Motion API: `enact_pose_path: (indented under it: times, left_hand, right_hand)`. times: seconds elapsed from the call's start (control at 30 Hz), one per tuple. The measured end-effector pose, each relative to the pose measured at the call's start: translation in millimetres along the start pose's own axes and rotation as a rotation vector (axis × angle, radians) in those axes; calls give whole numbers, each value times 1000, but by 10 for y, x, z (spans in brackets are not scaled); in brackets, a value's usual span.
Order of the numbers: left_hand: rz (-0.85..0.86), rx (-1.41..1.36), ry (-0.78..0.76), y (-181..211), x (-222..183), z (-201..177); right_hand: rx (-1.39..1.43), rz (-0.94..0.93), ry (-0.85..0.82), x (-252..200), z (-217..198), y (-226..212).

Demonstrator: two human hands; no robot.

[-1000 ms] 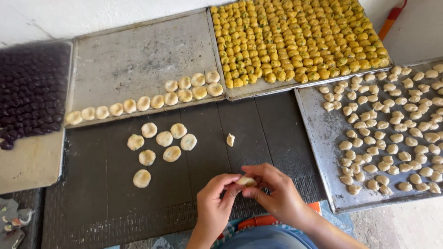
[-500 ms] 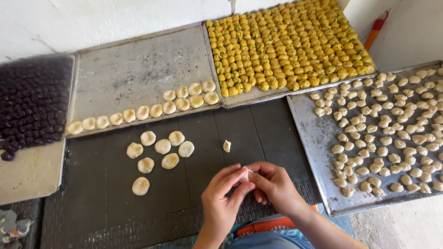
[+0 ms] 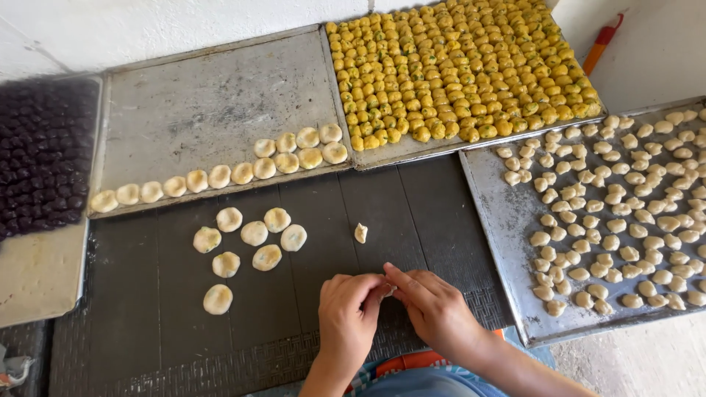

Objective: The person is preparing filled pastries by placing small balls of filling onto dough circles and sealing them by hand on a work surface.

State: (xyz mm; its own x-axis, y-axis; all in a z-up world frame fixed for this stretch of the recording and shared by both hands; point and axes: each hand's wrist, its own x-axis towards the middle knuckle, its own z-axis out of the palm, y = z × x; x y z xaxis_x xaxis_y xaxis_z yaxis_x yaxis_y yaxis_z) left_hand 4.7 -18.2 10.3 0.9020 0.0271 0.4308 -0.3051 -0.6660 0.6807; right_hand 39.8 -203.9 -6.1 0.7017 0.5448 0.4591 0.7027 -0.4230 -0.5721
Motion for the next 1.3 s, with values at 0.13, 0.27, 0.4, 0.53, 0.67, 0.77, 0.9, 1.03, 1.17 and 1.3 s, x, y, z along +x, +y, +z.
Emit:
enact_pose_path:
  times: [0.13,0.27,0.4,0.53,0.67,0.77,0.9,1.03,1.17,1.3]
  left_hand:
    - [-52,-9,-30,-69,-94,-3]
    - [55,-64,-63,-181,-188,42]
    - [-88,-217,9,-198,-284,34]
    - [-100,-128,-48,-198,-235,8]
    - [14,-45,-93,-106,-140,-51]
    - [22,-79,-129,-104,-172,-96]
    - [-40,-158,-91,-99,-245,-119]
    - [-78,-140,80,-151,-354,-111]
    - [-255,-199,125,-238,-514,-92]
    - [-256,-232,96,-210,-443,-120]
  right_hand:
    - [110,56,-141,193,-97,157]
    - [210,459,-730,889,-337,290]
    - [152,611,-1035,1259,-315,238]
    - [-199,353,-1022,994,-49,239]
    - [-209,415,-1148,1167,-137,134]
    - [-132,434,-1208,1365,-310,-11]
    - [-300,278,-1058,981,-111,126]
    - [-94,279,-1019,975,-214,194]
    - [-235,-146,-741,568,-78,210]
    - [-147,7,-926,997,-151,42]
